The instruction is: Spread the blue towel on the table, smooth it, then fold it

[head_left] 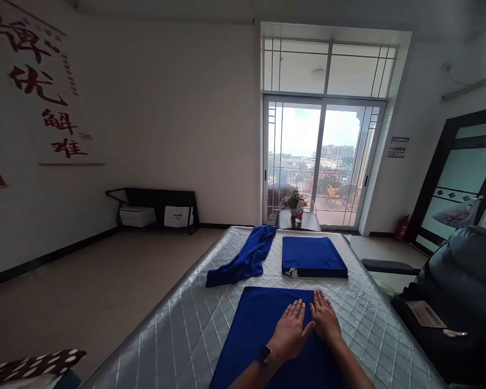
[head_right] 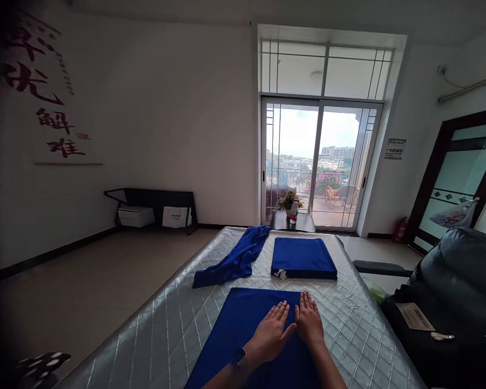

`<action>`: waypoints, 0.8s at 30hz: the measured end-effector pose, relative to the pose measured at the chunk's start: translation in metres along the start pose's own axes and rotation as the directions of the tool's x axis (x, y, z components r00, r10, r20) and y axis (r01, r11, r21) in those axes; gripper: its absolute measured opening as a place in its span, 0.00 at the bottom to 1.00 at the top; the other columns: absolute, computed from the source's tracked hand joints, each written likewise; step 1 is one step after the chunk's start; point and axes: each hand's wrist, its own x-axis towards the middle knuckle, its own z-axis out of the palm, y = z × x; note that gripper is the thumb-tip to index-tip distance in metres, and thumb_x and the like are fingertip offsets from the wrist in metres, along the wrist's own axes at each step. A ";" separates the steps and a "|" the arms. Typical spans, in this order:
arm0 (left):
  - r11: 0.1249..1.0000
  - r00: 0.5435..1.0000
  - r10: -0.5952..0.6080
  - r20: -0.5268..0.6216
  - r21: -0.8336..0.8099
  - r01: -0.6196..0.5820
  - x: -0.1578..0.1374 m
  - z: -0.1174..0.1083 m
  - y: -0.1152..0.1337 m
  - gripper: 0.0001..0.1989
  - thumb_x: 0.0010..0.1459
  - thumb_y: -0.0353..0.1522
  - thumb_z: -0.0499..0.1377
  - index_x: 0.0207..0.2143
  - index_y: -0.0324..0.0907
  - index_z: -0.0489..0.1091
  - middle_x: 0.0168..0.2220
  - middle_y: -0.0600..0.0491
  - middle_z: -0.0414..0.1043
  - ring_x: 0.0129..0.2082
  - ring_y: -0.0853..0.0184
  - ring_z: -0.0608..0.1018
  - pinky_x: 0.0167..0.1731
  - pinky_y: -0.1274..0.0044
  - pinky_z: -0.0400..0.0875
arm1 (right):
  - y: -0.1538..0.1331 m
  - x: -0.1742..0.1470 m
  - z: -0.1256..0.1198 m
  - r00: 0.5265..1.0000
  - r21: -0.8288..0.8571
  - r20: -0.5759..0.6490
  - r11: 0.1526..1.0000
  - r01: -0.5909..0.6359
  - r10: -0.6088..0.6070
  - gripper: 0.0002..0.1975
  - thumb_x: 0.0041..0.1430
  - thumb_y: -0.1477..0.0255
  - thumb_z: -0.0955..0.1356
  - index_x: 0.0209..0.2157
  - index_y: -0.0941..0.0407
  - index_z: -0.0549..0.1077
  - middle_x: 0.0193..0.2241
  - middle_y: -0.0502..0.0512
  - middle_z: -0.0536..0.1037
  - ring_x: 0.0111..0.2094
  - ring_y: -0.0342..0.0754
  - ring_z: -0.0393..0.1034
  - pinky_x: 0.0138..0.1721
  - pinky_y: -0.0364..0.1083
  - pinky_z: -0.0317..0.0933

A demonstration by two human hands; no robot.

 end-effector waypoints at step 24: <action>0.901 0.904 -0.382 -0.194 0.140 0.411 -0.016 -0.011 -0.158 0.39 0.68 0.51 0.34 0.66 0.31 0.54 0.68 0.37 0.55 0.68 0.53 0.57 0.66 0.59 0.54 | 0.002 0.009 0.013 0.998 0.046 -0.010 0.997 -0.059 0.060 0.32 0.67 0.66 0.49 0.69 0.64 0.48 0.70 0.58 0.47 0.70 0.47 0.38 0.68 0.51 0.35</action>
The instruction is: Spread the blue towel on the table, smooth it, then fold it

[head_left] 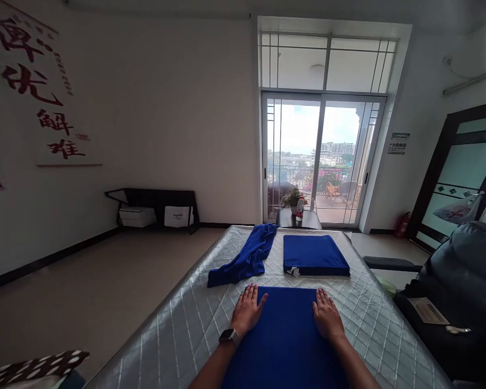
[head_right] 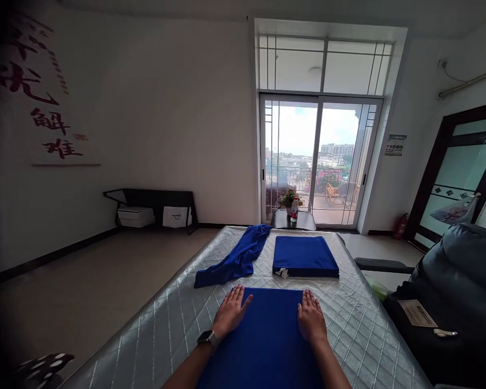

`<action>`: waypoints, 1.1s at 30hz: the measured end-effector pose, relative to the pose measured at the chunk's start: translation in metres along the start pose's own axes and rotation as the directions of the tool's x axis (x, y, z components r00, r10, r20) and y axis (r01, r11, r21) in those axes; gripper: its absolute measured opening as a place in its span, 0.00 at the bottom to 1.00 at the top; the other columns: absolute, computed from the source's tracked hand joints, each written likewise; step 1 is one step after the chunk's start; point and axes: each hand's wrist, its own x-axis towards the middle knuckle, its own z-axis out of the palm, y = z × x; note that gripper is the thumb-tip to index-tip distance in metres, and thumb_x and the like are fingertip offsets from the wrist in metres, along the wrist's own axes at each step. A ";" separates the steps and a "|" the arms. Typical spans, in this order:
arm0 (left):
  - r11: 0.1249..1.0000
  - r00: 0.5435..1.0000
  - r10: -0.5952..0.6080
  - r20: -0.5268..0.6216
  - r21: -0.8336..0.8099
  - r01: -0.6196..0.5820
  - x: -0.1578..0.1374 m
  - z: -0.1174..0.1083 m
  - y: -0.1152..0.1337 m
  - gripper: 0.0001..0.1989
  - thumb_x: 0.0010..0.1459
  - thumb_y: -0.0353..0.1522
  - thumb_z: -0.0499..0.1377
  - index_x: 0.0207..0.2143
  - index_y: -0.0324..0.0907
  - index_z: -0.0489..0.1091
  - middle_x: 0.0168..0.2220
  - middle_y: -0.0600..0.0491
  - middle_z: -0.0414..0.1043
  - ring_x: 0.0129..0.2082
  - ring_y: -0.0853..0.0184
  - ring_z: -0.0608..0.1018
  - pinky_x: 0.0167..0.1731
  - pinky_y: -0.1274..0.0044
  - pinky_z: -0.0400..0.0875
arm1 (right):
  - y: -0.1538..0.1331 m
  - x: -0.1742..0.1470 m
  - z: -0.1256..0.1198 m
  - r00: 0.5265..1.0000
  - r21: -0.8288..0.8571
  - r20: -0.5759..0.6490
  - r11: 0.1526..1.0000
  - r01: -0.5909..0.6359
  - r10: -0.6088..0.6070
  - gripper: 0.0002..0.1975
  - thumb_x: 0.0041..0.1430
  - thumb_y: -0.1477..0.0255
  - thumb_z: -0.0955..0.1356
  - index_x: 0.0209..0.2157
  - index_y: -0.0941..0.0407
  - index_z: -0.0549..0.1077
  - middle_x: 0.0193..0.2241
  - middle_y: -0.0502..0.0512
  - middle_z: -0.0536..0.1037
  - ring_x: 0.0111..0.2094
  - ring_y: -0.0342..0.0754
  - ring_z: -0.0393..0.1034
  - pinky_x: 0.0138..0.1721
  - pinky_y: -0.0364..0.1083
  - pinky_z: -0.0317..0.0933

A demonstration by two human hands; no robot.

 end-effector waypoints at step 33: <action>0.974 0.977 0.210 0.043 -0.091 -0.205 0.006 -0.005 0.106 0.38 0.67 0.51 0.35 0.67 0.34 0.55 0.68 0.41 0.55 0.69 0.56 0.55 0.67 0.62 0.52 | -0.009 -0.007 -0.017 1.000 -0.003 0.025 1.000 0.010 -0.010 0.33 0.67 0.63 0.51 0.69 0.62 0.48 0.70 0.56 0.47 0.70 0.49 0.39 0.68 0.51 0.37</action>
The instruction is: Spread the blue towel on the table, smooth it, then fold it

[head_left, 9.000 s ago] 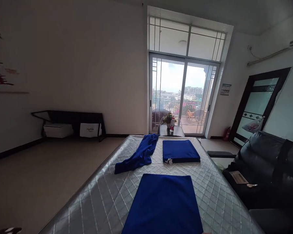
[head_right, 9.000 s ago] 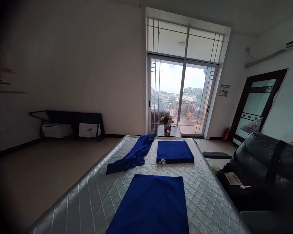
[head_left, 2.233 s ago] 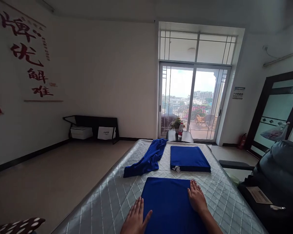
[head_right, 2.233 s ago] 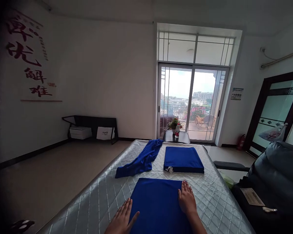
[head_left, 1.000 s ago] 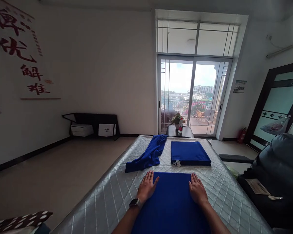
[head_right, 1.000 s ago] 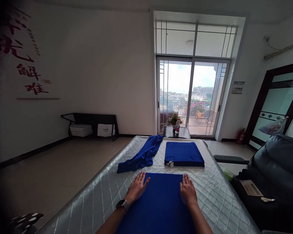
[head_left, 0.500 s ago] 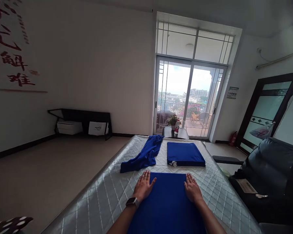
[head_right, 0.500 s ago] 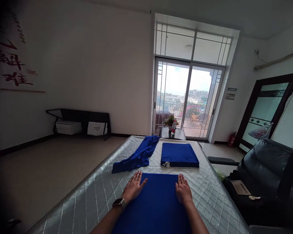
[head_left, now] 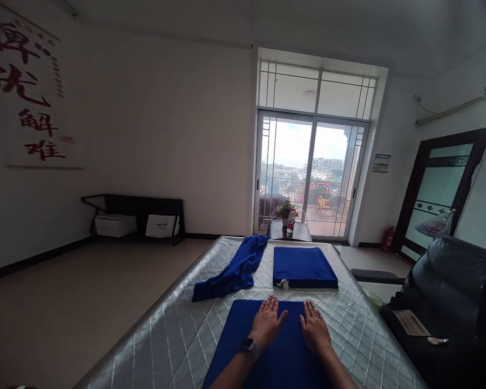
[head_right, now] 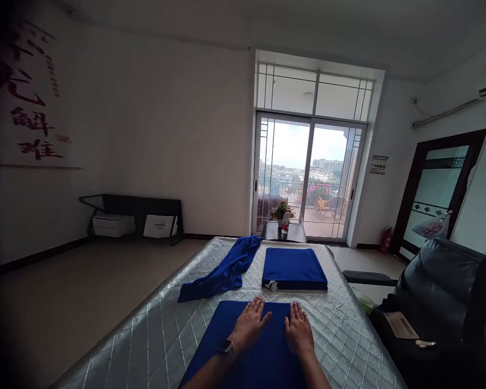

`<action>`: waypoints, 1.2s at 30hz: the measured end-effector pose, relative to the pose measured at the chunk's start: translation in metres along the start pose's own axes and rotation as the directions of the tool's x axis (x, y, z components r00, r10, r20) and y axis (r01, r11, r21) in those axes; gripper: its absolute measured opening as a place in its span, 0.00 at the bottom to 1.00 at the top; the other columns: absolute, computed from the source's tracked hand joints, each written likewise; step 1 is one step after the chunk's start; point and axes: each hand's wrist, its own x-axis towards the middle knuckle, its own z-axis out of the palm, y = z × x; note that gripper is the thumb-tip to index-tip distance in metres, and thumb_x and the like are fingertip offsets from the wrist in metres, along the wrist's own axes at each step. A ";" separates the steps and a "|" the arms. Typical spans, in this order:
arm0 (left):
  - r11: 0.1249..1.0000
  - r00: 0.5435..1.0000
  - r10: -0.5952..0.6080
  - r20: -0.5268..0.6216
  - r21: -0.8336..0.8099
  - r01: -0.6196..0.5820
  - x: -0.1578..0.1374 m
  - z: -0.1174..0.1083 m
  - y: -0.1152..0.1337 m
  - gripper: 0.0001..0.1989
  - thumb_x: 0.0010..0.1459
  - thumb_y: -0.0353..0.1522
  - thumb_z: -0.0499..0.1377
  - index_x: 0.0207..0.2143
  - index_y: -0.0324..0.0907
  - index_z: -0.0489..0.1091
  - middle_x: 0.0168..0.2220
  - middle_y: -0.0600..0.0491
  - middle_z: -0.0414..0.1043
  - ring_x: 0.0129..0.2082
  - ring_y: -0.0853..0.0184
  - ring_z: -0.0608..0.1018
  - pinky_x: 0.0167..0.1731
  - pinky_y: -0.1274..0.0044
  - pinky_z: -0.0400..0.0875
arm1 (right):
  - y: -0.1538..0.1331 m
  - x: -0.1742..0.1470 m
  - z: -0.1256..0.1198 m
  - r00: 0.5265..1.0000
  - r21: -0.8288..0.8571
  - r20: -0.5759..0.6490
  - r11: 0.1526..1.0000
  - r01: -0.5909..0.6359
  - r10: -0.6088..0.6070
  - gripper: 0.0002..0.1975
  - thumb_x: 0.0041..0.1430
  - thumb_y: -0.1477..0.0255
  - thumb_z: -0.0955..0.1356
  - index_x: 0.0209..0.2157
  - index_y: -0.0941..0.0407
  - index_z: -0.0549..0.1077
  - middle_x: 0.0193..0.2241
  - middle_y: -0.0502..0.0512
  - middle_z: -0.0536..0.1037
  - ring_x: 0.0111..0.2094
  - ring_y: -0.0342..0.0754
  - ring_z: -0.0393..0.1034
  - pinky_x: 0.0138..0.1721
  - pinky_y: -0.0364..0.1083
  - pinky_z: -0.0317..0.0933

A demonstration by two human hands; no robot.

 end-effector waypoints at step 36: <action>0.963 0.968 -0.242 -0.071 0.106 0.248 -0.043 -0.016 -0.107 0.44 0.65 0.56 0.33 0.66 0.30 0.55 0.68 0.38 0.54 0.69 0.54 0.57 0.65 0.63 0.54 | 0.004 0.000 0.002 1.000 0.043 -0.013 0.999 0.004 -0.003 0.34 0.66 0.61 0.51 0.69 0.62 0.50 0.70 0.55 0.48 0.70 0.48 0.38 0.68 0.50 0.33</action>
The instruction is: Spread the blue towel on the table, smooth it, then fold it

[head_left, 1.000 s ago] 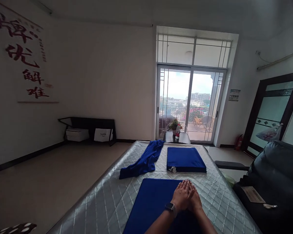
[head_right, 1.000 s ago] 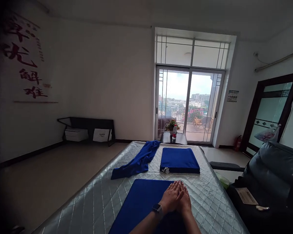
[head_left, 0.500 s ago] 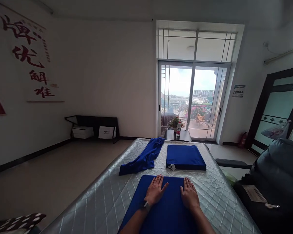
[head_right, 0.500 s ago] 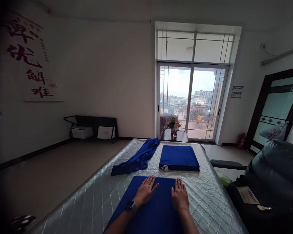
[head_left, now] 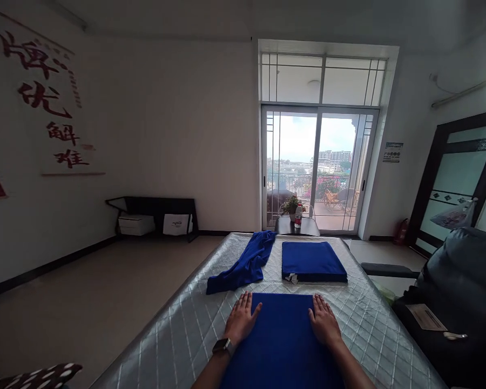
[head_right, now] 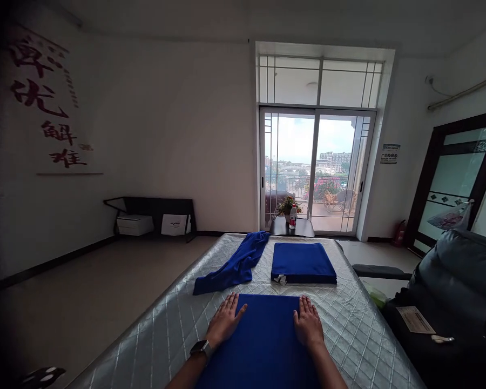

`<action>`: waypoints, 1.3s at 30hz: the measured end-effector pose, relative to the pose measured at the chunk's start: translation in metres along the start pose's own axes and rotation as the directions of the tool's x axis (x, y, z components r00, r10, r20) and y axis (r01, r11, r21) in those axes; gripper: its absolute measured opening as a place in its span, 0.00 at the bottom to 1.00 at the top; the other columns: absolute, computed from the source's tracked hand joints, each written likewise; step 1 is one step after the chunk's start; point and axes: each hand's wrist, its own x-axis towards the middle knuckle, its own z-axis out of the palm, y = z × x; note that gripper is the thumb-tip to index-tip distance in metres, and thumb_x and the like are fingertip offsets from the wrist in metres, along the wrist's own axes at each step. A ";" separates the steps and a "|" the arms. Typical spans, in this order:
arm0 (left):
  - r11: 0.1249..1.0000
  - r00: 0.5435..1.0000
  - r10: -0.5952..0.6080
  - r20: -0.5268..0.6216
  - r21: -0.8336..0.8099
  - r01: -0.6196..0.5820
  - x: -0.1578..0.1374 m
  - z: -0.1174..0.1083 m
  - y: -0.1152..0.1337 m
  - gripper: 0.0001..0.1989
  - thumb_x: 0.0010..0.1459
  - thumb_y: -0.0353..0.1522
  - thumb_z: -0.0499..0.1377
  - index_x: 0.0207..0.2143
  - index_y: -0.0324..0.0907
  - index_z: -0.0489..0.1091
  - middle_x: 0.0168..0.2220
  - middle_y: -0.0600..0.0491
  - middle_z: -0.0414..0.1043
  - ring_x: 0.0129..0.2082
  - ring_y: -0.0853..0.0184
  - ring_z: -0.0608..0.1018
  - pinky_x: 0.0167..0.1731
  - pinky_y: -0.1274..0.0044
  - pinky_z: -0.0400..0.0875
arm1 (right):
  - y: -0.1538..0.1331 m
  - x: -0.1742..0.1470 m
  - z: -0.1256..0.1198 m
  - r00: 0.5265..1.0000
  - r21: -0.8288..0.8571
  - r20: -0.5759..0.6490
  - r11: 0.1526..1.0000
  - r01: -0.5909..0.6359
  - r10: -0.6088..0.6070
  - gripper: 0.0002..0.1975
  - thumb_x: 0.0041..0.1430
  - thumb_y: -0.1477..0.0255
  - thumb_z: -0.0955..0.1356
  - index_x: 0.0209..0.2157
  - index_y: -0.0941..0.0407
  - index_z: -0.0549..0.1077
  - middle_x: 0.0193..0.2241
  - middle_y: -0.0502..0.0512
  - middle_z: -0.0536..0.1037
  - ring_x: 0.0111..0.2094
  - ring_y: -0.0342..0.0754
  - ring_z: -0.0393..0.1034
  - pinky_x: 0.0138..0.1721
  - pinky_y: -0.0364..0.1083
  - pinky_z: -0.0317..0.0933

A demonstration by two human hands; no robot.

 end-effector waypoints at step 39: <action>1.000 1.000 -0.014 -0.020 0.010 0.014 0.004 0.018 -0.007 0.42 0.66 0.54 0.36 0.67 0.30 0.52 0.69 0.37 0.51 0.69 0.55 0.55 0.66 0.64 0.51 | 0.003 0.002 0.004 1.000 -0.009 0.030 1.000 0.005 -0.005 0.35 0.67 0.59 0.49 0.69 0.63 0.46 0.71 0.55 0.45 0.71 0.46 0.35 0.68 0.49 0.30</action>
